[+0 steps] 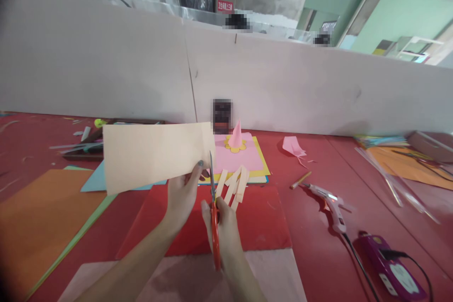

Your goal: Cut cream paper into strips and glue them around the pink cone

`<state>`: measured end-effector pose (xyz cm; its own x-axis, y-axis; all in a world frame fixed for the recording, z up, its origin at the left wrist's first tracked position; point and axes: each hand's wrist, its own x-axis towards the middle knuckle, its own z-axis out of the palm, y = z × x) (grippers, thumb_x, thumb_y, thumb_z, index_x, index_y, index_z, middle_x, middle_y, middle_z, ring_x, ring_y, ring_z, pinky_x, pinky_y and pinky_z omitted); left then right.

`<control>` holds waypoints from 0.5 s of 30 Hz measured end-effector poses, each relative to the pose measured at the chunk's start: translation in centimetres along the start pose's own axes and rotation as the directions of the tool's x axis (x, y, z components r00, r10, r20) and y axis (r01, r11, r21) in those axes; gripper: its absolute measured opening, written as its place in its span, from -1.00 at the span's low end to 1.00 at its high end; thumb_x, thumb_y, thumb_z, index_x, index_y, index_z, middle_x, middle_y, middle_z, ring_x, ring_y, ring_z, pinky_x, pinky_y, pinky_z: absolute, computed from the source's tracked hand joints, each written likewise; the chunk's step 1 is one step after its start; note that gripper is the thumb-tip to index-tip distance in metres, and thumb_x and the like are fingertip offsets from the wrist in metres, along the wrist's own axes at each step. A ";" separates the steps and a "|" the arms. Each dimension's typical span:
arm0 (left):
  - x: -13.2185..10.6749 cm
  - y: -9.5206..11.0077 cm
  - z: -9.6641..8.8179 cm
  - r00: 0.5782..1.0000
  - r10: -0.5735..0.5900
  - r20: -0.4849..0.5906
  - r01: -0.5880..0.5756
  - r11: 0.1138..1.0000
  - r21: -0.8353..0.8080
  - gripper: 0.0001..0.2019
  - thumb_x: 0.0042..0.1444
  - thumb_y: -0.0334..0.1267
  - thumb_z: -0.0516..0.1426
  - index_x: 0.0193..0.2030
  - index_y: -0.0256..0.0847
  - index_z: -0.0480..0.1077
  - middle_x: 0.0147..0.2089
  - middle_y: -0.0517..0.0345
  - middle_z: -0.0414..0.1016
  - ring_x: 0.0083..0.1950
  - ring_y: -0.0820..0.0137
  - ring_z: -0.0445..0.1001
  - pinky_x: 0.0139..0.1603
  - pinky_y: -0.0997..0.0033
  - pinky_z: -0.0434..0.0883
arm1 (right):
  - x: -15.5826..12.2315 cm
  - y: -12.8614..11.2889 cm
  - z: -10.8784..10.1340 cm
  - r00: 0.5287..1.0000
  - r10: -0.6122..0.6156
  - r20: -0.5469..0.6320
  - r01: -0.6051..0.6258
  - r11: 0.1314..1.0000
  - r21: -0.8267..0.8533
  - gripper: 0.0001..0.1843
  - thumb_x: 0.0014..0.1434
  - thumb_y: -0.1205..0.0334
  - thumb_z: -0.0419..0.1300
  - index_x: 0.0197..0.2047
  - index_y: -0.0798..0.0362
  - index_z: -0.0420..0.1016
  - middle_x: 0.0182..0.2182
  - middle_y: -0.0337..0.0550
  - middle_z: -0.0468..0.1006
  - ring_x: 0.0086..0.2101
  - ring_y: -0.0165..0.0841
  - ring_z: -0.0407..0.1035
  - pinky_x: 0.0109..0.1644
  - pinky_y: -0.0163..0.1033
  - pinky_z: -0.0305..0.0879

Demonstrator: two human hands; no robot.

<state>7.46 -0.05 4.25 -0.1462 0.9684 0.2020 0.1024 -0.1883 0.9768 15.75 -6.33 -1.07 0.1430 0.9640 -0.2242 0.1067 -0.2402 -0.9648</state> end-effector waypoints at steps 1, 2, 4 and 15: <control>0.0 0.1 0.0 1.000 -0.003 -0.005 0.003 1.000 -0.003 -0.73 0.06 -0.11 0.06 -0.50 -0.24 0.42 -0.46 0.14 0.53 -0.43 0.41 0.48 -0.39 0.50 0.38 | -0.1 -0.1 0.0 1.000 -0.006 0.010 0.006 1.000 -0.001 -0.50 0.06 -0.26 -0.02 -0.38 0.06 0.26 -0.75 -0.45 0.07 -0.71 -0.52 0.02 -0.63 -0.39 -0.02; 0.0 0.1 0.0 1.000 -0.004 -0.007 0.004 1.000 -0.002 -0.73 0.06 -0.11 0.06 -0.50 -0.23 0.42 -0.45 0.14 0.53 -0.43 0.42 0.47 -0.39 0.50 0.38 | -0.2 -0.3 -0.1 1.000 -0.013 0.017 0.013 1.000 0.000 -0.51 0.07 -0.25 -0.03 -0.39 0.06 0.24 -0.75 -0.45 0.07 -0.70 -0.52 0.02 -0.62 -0.39 -0.02; 0.0 0.1 0.0 1.000 -0.004 -0.005 0.004 1.000 0.006 -0.74 0.06 -0.11 0.06 -0.48 -0.23 0.43 -0.45 0.15 0.53 -0.44 0.42 0.47 -0.40 0.50 0.38 | -0.4 -0.6 -0.1 1.000 -0.020 0.022 0.020 1.000 -0.001 -0.53 0.08 -0.24 -0.04 -0.40 0.05 0.22 -0.74 -0.45 0.08 -0.70 -0.52 0.03 -0.62 -0.39 -0.01; 0.2 -0.5 0.1 0.999 0.009 0.050 -0.008 0.999 -0.036 -0.77 0.07 -0.14 0.06 -0.45 -0.22 0.42 -0.43 0.15 0.53 -0.41 0.42 0.47 -0.37 0.49 0.39 | -0.1 -0.3 -0.1 1.000 0.023 0.018 -0.024 0.998 0.054 -0.55 0.05 -0.23 0.01 -0.40 0.04 0.22 -0.73 -0.46 0.05 -0.70 -0.53 0.00 -0.63 -0.39 -0.04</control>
<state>7.52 0.25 3.83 -0.0959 0.9736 0.2074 0.0680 -0.2014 0.9771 15.81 -6.38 -0.69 0.1274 0.9601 -0.2489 0.0497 -0.2568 -0.9652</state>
